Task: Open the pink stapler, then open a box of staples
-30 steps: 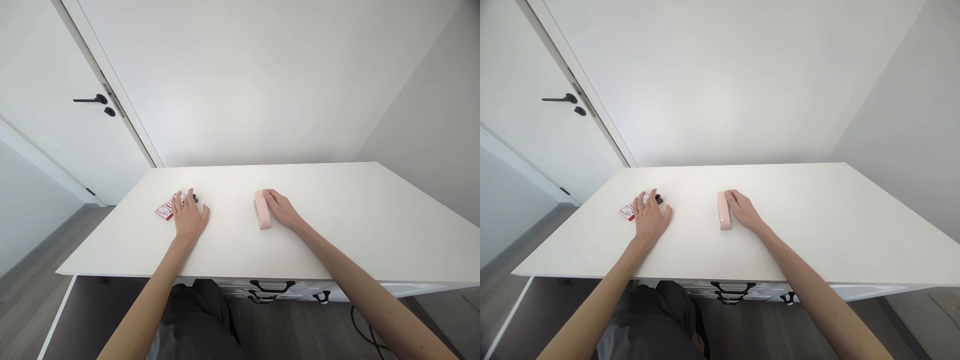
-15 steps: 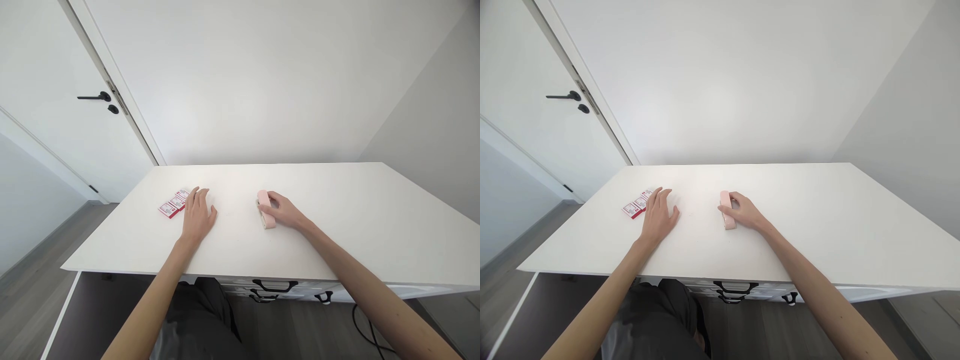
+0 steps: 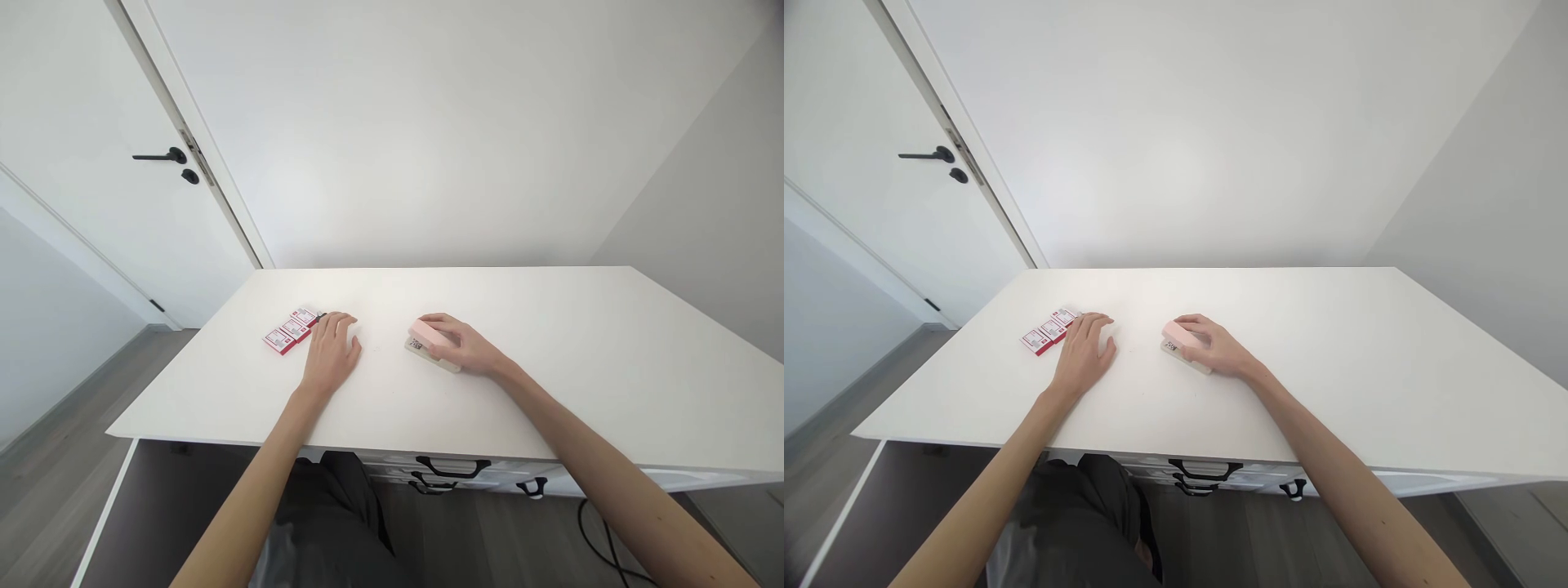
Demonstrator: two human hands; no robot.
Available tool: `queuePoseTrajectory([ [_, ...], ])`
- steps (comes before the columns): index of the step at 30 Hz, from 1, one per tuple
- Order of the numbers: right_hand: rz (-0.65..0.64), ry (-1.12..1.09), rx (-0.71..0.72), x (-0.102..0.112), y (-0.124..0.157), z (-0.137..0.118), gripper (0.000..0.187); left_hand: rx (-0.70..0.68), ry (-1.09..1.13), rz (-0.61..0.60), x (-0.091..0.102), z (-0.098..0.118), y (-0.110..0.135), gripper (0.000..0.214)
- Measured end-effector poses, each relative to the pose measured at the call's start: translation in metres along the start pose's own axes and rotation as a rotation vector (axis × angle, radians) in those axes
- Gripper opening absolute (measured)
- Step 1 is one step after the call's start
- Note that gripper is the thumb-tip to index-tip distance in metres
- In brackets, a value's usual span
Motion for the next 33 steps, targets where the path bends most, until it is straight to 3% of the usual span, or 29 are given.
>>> queuePoseTrajectory([
  [7, 0.173, 0.06, 0.067, 0.0, -0.001, -0.004, 0.031, -0.123, 0.167, -0.094, -0.004, 0.026, 0.0, 0.02],
  [10, 0.171, 0.065, 0.062, -0.003, -0.002, -0.005, 0.031, -0.129, 0.253, -0.15, -0.012, 0.046, 0.0, 0.023],
  [16, 0.123, 0.008, 0.052, -0.009, -0.001, -0.008, 0.034, 0.173, 0.487, -0.239, -0.036, 0.066, -0.009, 0.029],
  [19, 0.105, -0.036, 0.03, -0.01, -0.001, -0.008, 0.036, 0.315, 0.635, -0.282, -0.042, 0.065, -0.011, 0.039],
  [22, 0.078, -0.063, 0.015, -0.012, -0.002, -0.007, 0.038, 0.416, 0.714, -0.279, -0.042, 0.06, -0.01, 0.036],
  [26, 0.055, -0.095, 0.0, -0.014, -0.002, -0.005, 0.039, 0.439, 0.732, -0.289, -0.042, 0.058, -0.008, 0.036],
  [33, 0.019, -0.237, -0.077, -0.013, 0.004, -0.018, 0.047, 0.344, 0.633, -0.355, -0.045, 0.067, -0.009, 0.031],
])
Point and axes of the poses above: each hand's wrist, its own y-axis away from the middle knuckle, its own x-axis out of the back of the hand, z = x × y, the point moved 7 cm from there along -y, towards the middle knuckle, and after that the axes turned 4 degrees about z, right-handed, at the moved point
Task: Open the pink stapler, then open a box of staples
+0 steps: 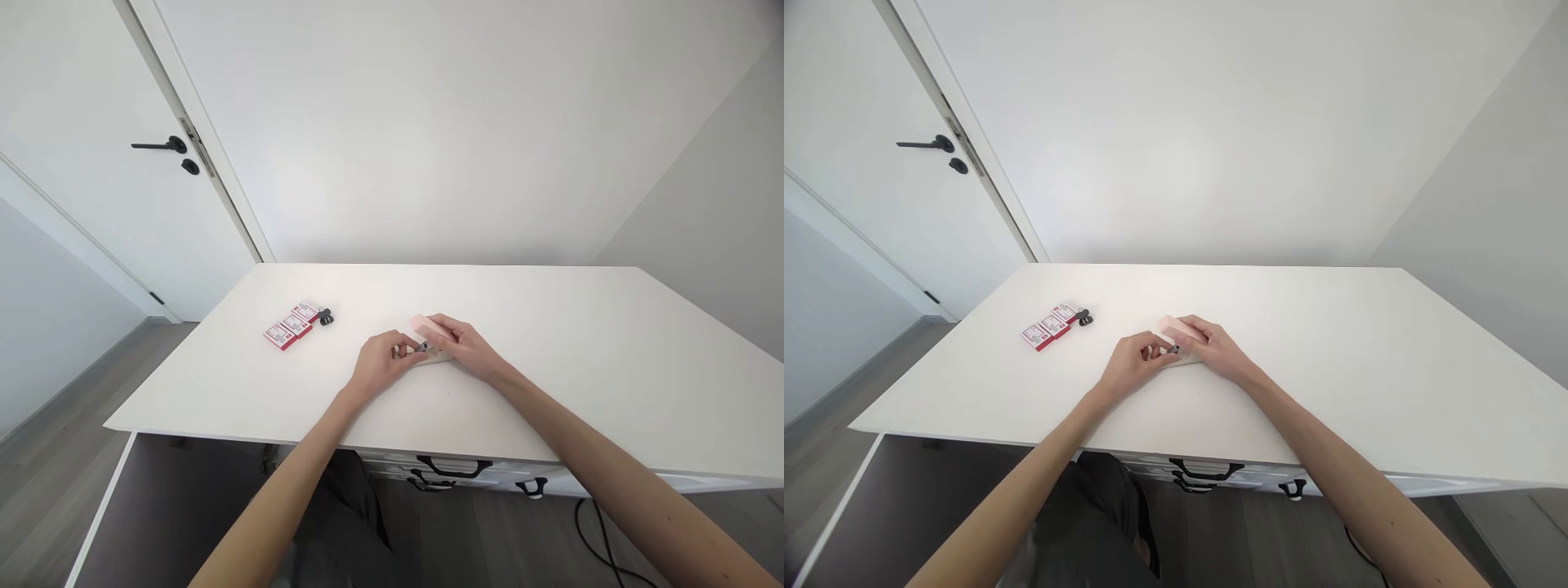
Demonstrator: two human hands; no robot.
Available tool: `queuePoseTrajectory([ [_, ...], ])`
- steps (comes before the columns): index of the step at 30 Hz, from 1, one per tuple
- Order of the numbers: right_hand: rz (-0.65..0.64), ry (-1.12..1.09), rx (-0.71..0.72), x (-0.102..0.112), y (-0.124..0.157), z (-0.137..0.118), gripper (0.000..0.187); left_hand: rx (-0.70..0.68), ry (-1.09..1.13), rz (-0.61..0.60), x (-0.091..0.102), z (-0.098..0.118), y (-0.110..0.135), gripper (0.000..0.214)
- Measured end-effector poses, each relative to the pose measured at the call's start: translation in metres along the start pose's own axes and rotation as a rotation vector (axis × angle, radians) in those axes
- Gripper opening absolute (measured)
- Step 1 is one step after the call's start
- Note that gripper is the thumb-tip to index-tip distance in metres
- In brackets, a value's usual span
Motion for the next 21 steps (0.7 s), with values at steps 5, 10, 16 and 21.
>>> queuePoseTrajectory([
  [5, 0.012, -0.137, -0.001, 0.002, -0.002, 0.003, 0.051, -0.008, -0.003, -0.078, -0.005, 0.0, 0.001, 0.035],
  [10, -0.009, -0.249, -0.04, 0.003, -0.005, 0.01, 0.049, -0.04, 0.029, -0.087, -0.006, 0.003, 0.002, 0.041],
  [16, -0.064, -0.312, -0.052, -0.001, -0.004, 0.006, 0.049, -0.231, -0.073, -0.073, -0.004, 0.017, 0.007, 0.026],
  [21, -0.094, -0.293, -0.061, -0.003, -0.003, 0.006, 0.052, -0.294, -0.106, -0.108, -0.007, 0.019, 0.009, 0.025],
])
Point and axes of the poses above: each hand's wrist, its own y-axis away from the middle knuckle, its own x-axis out of the back of the hand, z = x × y, the point moved 7 cm from there along -y, towards the middle knuckle, and after that the axes turned 4 degrees about z, right-handed, at the moved point
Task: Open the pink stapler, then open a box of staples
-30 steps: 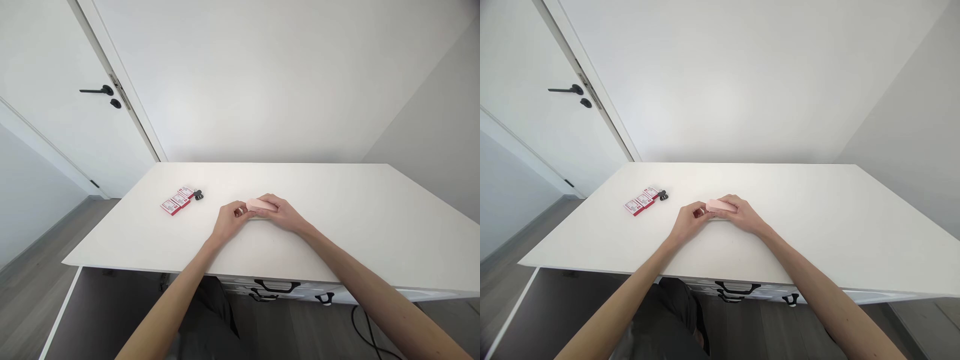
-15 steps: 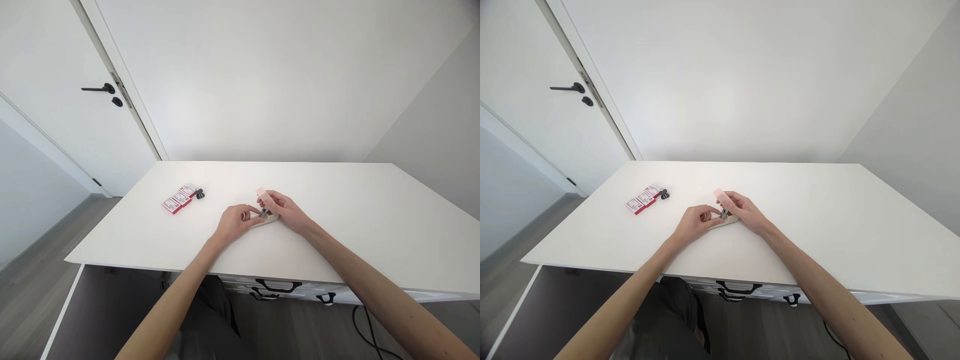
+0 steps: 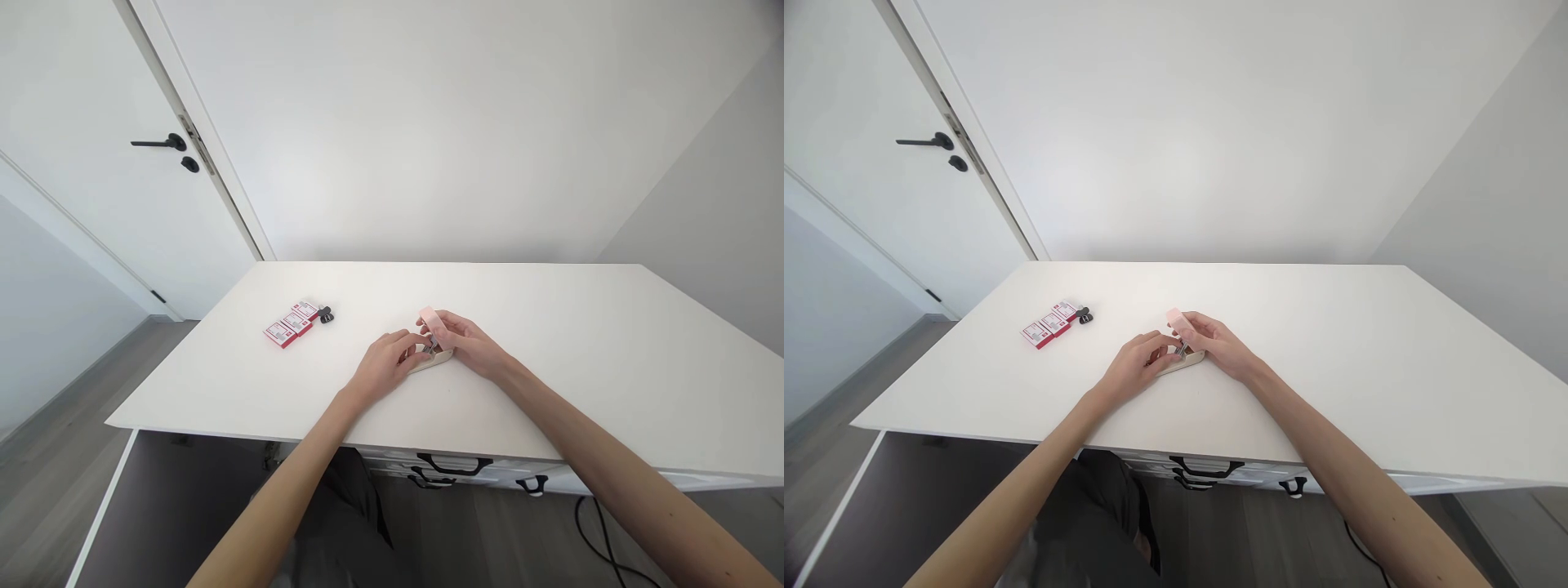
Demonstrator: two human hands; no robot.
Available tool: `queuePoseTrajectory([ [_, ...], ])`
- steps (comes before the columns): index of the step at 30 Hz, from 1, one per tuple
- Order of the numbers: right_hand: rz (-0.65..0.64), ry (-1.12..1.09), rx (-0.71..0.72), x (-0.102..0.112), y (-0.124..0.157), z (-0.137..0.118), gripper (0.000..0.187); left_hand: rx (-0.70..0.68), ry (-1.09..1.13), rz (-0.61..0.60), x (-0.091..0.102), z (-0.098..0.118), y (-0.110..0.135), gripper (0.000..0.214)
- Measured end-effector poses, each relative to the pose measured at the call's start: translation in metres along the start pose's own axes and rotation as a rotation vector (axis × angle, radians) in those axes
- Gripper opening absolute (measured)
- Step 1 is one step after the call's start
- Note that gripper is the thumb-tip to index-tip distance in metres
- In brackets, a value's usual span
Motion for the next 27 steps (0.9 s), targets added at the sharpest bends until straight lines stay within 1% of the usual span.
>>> queuePoseTrajectory([
  [3, -0.006, 0.008, -0.004, 0.001, 0.0, 0.001, 0.052, 0.008, -0.004, -0.007, -0.001, -0.002, 0.0, 0.025],
  [8, -0.013, 0.018, -0.015, 0.0, 0.0, 0.001, 0.052, 0.003, -0.001, 0.01, 0.0, -0.002, 0.0, 0.019],
  [12, -0.035, 0.019, -0.008, -0.002, 0.001, -0.002, 0.051, 0.026, 0.02, 0.021, 0.0, -0.002, 0.0, 0.017],
  [17, -0.06, 0.053, 0.0, -0.003, 0.002, -0.002, 0.05, 0.049, 0.062, -0.009, 0.0, 0.0, 0.001, 0.019],
  [23, -0.104, 0.02, 0.03, -0.008, 0.004, -0.007, 0.048, 0.007, 0.095, -0.022, 0.0, 0.004, 0.001, 0.016],
  [27, -0.129, 0.011, 0.019, -0.012, 0.006, -0.009, 0.049, -0.002, 0.089, -0.021, -0.001, 0.004, 0.001, 0.017],
])
Point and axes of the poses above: each hand's wrist, its own y-axis away from the middle knuckle, its own x-axis out of the back of the hand, z = x × y, the point moved 7 cm from there along -y, towards the middle knuckle, and after that the axes turned 4 degrees about z, right-handed, at the moved point
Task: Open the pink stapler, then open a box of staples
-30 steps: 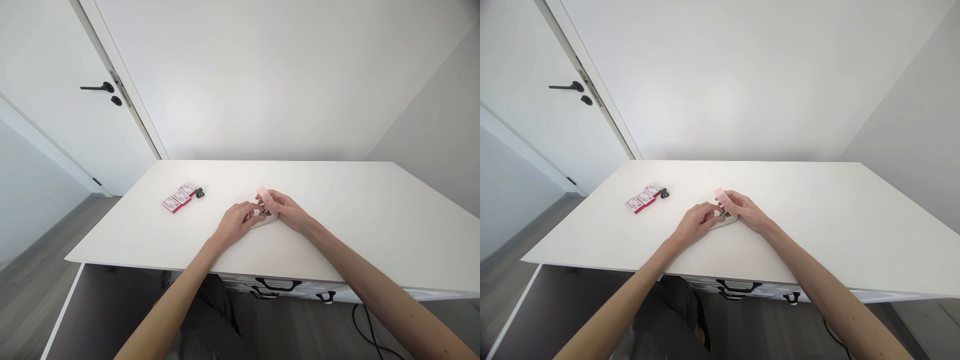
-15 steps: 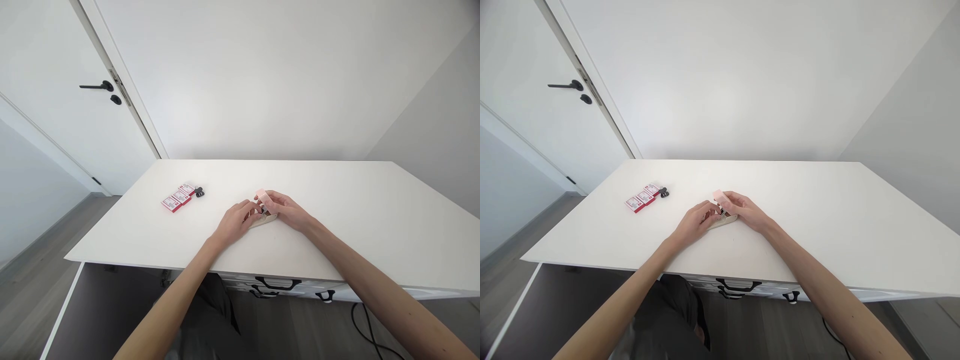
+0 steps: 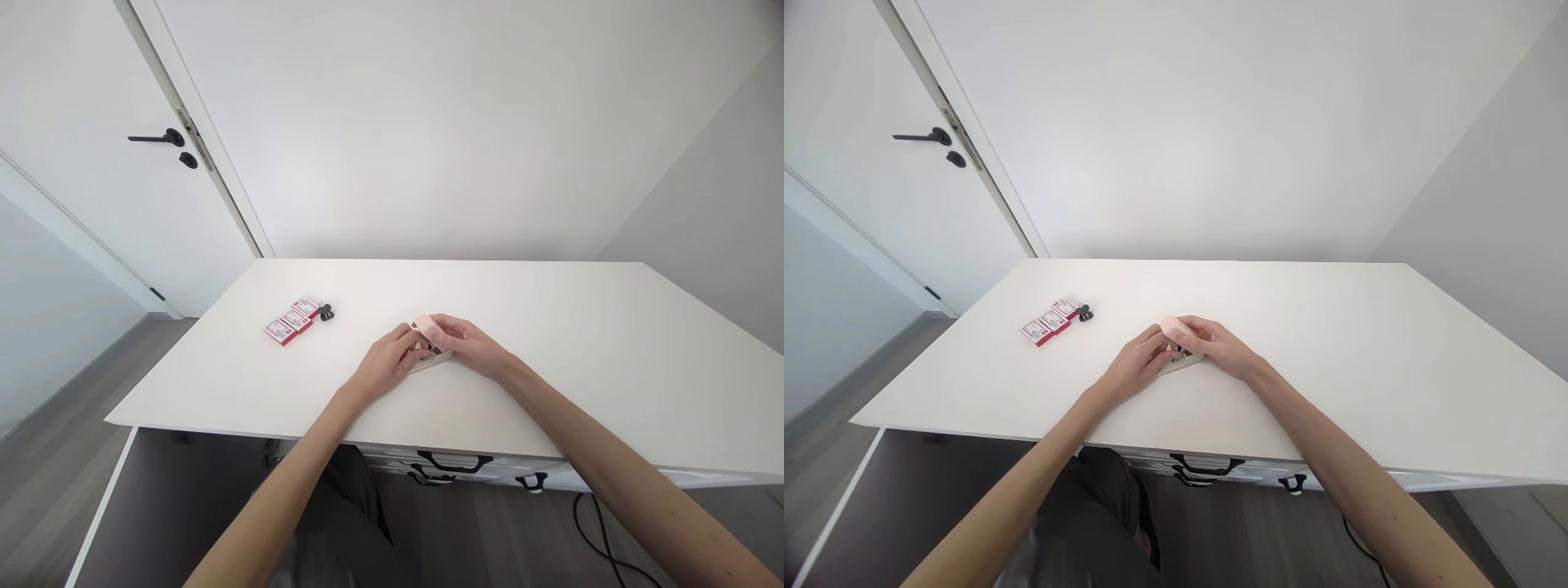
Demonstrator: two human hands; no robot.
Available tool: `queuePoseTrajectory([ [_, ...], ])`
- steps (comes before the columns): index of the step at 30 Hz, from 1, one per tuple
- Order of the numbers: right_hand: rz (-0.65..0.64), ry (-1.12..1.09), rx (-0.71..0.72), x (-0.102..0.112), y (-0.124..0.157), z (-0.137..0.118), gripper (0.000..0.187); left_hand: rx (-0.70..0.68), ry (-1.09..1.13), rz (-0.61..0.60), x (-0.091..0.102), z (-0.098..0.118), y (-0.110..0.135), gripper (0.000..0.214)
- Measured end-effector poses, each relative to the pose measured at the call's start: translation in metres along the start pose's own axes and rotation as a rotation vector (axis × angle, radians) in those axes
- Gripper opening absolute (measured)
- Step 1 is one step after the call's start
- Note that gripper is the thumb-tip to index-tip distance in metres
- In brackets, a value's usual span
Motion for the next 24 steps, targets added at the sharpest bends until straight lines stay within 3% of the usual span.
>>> queuePoseTrajectory([
  [24, -0.038, -0.055, 0.013, 0.0042, -0.0009, 0.0055, 0.052, 0.006, 0.03, -0.039, -0.0021, -0.0056, -0.0021, 0.022],
])
Point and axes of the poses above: each hand's wrist, its own y-axis away from the middle knuckle, its own x-axis out of the back of the hand, z = x × y, the point moved 7 cm from there along -y, towards the middle knuckle, and after that the axes turned 4 degrees about z, right-handed, at the moved point
